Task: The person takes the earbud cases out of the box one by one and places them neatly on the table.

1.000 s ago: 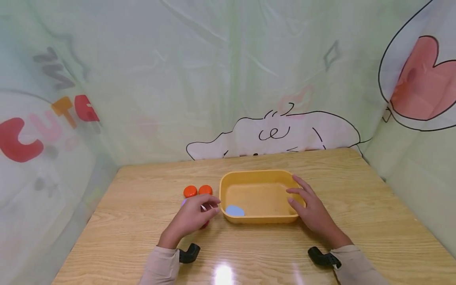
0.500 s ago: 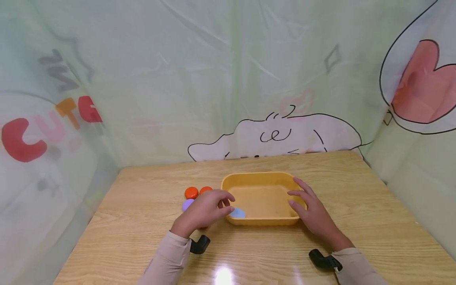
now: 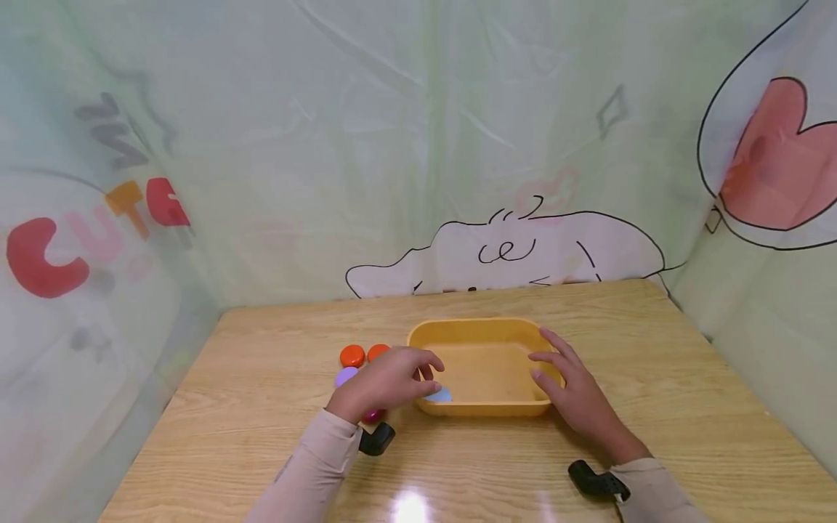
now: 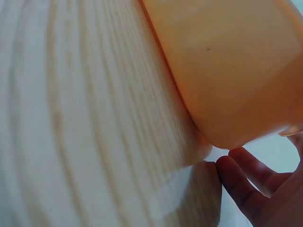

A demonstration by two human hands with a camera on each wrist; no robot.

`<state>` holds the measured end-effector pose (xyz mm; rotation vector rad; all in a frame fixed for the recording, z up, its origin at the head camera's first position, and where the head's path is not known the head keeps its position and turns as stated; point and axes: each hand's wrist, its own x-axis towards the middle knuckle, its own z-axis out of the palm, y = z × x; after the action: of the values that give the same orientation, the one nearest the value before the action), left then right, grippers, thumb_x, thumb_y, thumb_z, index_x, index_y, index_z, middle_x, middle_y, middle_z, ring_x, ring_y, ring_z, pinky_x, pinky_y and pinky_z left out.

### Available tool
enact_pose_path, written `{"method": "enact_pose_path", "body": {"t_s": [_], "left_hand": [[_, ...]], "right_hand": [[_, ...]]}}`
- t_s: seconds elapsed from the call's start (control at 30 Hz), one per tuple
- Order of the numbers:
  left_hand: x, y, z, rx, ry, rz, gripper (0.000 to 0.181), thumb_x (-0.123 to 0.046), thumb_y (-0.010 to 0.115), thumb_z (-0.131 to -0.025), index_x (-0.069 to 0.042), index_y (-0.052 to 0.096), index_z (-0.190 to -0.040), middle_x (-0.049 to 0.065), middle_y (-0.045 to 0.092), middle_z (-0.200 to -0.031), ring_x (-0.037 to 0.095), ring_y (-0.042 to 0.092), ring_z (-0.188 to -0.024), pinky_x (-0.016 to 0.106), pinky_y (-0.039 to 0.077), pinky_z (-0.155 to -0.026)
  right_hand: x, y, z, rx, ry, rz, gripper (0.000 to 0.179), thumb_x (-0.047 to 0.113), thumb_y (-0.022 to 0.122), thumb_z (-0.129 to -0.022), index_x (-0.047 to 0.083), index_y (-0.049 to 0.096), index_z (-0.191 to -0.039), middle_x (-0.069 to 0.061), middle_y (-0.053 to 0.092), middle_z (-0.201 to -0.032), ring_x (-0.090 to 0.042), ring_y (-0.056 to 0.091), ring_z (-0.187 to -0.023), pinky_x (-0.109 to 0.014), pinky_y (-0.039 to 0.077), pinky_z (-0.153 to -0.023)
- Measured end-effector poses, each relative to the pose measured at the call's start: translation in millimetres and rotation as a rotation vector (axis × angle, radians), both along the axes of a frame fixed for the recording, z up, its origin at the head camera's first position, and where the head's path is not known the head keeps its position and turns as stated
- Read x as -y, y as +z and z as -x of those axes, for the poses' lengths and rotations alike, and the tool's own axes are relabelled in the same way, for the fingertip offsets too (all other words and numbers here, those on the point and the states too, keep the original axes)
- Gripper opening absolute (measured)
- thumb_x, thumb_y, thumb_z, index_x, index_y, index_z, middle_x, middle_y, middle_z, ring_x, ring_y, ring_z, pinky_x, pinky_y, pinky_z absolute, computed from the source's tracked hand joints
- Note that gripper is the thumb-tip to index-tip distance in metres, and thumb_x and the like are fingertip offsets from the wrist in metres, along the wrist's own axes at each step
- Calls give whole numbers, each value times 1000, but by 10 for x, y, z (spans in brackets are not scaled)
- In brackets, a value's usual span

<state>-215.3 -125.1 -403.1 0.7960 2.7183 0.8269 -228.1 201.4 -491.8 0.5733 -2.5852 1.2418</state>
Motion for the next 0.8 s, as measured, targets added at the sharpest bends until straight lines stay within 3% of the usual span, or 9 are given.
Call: {"method": "enact_pose_path", "body": {"t_s": [0.33, 0.57, 0.8], "left_hand": [[-103, 18, 57, 26, -54, 35, 32, -24, 74, -93, -10, 69, -121, -10, 67, -93, 4, 60, -84, 22, 50, -76], [-136, 87, 110, 113, -86, 38, 35, -26, 73, -94, -13, 67, -125, -10, 66, -95, 6, 61, -83, 23, 50, -74], [-187, 112, 216, 144, -71, 104, 33, -27, 72, -94, -14, 68, -124, -9, 66, -98, 8, 59, -88, 23, 50, -75]], "right_hand": [[-14, 0, -3, 0, 13, 15, 27, 16, 62, -100, 0, 64, -122, -12, 26, -162, -45, 26, -144, -70, 28, -104], [-6, 21, -15, -7, 15, 21, 27, 14, 62, -100, 0, 64, -122, -13, 26, -161, -45, 26, -144, -71, 28, -104], [3, 45, -28, -3, 17, 28, 26, 15, 63, -99, 0, 64, -121, -13, 27, -161, -44, 26, -144, -70, 27, -105]]}}
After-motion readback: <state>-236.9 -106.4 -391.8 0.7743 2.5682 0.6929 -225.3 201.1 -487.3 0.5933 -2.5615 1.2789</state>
